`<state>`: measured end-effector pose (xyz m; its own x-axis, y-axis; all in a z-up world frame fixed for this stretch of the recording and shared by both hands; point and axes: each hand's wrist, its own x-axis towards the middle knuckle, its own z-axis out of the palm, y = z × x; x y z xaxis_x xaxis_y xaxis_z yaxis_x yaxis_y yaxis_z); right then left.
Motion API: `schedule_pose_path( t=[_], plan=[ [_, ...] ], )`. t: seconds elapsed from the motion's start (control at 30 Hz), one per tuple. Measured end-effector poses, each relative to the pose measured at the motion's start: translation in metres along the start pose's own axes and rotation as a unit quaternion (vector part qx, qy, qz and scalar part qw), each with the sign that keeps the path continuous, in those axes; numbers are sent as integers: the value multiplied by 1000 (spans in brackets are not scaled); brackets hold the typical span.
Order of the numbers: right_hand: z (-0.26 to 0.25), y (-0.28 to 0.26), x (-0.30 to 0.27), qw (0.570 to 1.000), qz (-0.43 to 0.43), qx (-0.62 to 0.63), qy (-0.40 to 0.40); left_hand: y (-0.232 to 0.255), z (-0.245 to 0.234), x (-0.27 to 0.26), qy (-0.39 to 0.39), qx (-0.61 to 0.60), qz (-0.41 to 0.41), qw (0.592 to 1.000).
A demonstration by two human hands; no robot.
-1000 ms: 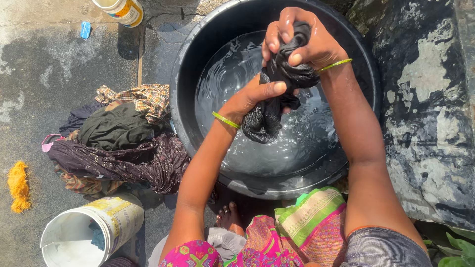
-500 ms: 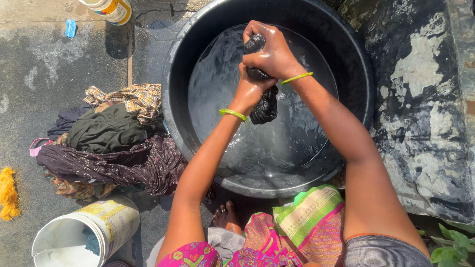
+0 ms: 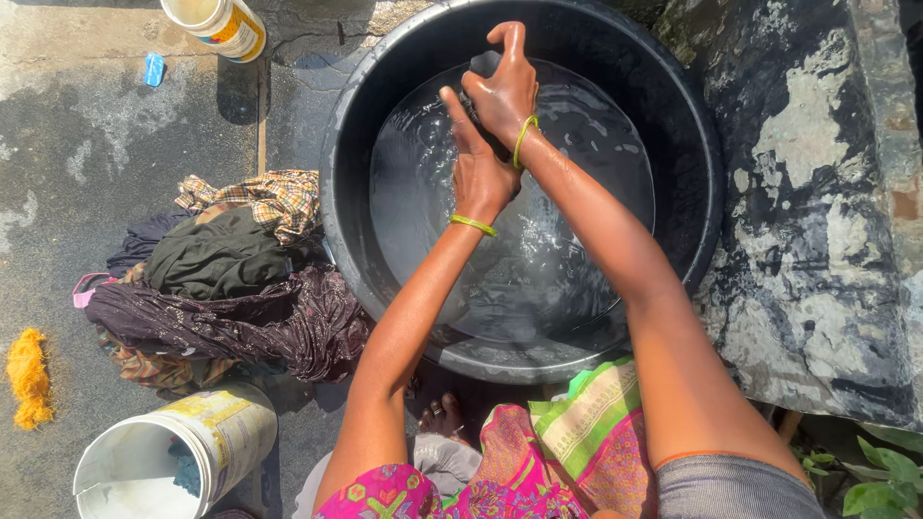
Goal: The person washes several items of clothing by hand in a tub of soapy water, scrubbing and wringing out each piece individually.
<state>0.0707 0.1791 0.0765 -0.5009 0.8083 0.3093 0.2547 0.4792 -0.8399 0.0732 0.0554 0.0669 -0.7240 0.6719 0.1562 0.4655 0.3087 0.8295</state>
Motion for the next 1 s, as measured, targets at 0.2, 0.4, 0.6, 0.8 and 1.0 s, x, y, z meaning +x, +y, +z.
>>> schedule_pose_path(
  t=[0.2, 0.4, 0.6, 0.8, 1.0],
  plan=[
    [-24, -17, 16, 940, 154, 295, -79, -8, -24, 10, -41, -51, 73, 995],
    [-131, -54, 29, 789, -10, 495, -363, 34, -88, 13, -238, -583, -55, 775],
    [-96, -102, -1, 550, -2, 657, -516, 82, -61, -37, -360, -842, -71, 395],
    [-155, -124, -6, 727, -77, 552, -401, 89, -73, -47, -439, -828, -75, 340],
    [-182, -135, -14, 801, 10, 452, -393, 103, -112, -43, -487, -679, -115, 537]
  ],
)
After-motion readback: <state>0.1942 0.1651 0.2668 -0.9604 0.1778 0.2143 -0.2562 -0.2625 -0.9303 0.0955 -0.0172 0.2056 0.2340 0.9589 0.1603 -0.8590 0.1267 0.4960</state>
